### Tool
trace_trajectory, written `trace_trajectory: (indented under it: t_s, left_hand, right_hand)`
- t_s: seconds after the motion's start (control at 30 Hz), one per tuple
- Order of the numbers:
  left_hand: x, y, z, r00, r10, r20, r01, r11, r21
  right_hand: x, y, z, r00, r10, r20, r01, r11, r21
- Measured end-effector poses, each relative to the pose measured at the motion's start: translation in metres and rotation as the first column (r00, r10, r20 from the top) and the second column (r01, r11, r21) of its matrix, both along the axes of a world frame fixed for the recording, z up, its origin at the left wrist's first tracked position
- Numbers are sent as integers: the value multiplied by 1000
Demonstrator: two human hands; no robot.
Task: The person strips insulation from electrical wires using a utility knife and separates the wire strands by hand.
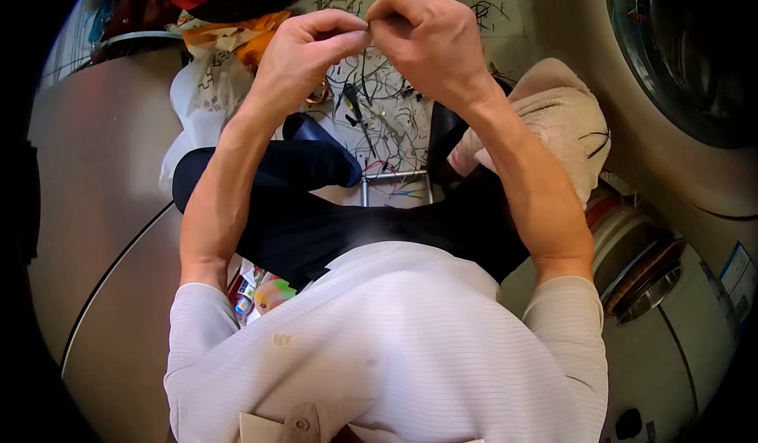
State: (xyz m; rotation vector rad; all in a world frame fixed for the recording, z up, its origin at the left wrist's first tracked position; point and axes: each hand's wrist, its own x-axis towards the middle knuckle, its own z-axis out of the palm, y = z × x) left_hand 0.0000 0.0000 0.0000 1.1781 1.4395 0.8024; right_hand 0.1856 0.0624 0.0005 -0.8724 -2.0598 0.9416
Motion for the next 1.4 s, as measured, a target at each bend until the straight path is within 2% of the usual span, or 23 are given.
trace_trajectory:
  t_s: [0.1, 0.17, 0.2, 0.3, 0.37, 0.43, 0.47, 0.5, 0.53, 0.57, 0.63, 0.7, 0.8, 0.9, 0.93, 1.0, 1.03, 1.1, 1.17, 1.23, 1.3, 1.37, 1.4]
  left_hand:
    - [16, 2, -5, 998, 60, 36, -64, 993, 97]
    - [17, 4, -4, 932, 197, -305, 32, 792, 610]
    - [17, 0, 1, 876, 260, -406, 98, 729, 678]
    - [16, 6, 0, 790, 322, -521, 235, 626, 743]
    - [16, 5, -2, 784, 322, -531, 260, 606, 752]
    - [18, 7, -2, 807, 363, -465, 233, 529, 816]
    - [23, 2, 0, 855, 329, -400, 136, 603, 786]
    - [23, 1, -6, 940, 244, -238, -8, 713, 701]
    - [27, 0, 4, 976, 195, 97, -217, 897, 385]
    - [29, -4, 16, 885, 230, 405, -236, 971, -35]
    - [16, -6, 25, 810, 204, 550, -120, 975, -186]
    - [14, -3, 25, 911, 207, 357, -210, 977, -32]
    - [12, 5, 9, 925, 166, 341, -215, 970, 110]
    - [-2, 7, -21, 926, 170, 338, -204, 977, 67]
    - [-3, 6, -30, 933, 176, 315, -200, 979, 46]
    - [-12, 4, -41, 942, 201, 269, -209, 978, 5]
    - [-14, 4, -48, 948, 217, 231, -218, 976, -22]
    - [-13, 1, -62, 945, 277, 172, -263, 959, -103]
    - [-6, -5, -73, 936, 324, 141, -292, 933, -209]
    - [-6, -13, -81, 951, 292, 98, -271, 946, -179]
    - [-6, -25, -79, 942, 336, 14, -324, 918, -227]
    - [-7, -41, -76, 942, 333, -37, -333, 915, -226]
    - [-5, -47, -73, 941, 335, -45, -336, 913, -232]
  right_hand:
    - [9, 4, 7, 997, -40, 72, 41, 999, -16]
    - [5, 7, 6, 985, -85, -153, -12, 838, -545]
    - [3, 4, 4, 983, -87, -162, -19, 827, -562]
    - [4, 10, 2, 919, -169, -358, -181, 624, -760]
    - [4, 7, 3, 888, -222, -402, -224, 555, -801]
    - [0, 4, 5, 895, -215, -390, -174, 637, -751]
    - [-1, 1, 5, 970, -137, -202, 18, 865, -502]
    - [-3, -1, 4, 984, -125, -126, 108, 985, -132]
    - [-4, 3, 5, 992, -98, -81, 119, 944, 308]
    - [-6, 3, 8, 993, -101, -64, 119, 888, 445]
    - [-8, 1, 10, 987, -104, -121, 149, 874, 462]
    - [-10, 1, 26, 981, -133, -141, 175, 919, 354]
    - [31, 1, 99, 973, -175, -152, 214, 930, 298]
    - [105, -30, 170, 954, -272, -128, 300, 889, 347]
    - [133, -45, 180, 958, -213, -192, 258, 931, 259]
    - [181, -82, 199, 952, -304, -35, 303, 920, 246]
    - [210, -90, 180, 952, -289, -96, 301, 941, 154]
    - [247, -109, 134, 876, -476, -84, 461, 875, -149]
    - [287, -126, 46, 807, -575, 138, 588, 755, -292]
    - [318, -155, -65, 713, -521, 468, 695, 608, -382]
    - [329, -199, -163, 576, -283, 767, 656, 720, -227]
    - [321, -232, -210, 710, -177, 681, 637, 572, -516]
    - [317, -246, -230, 720, -172, 672, 630, 568, -530]
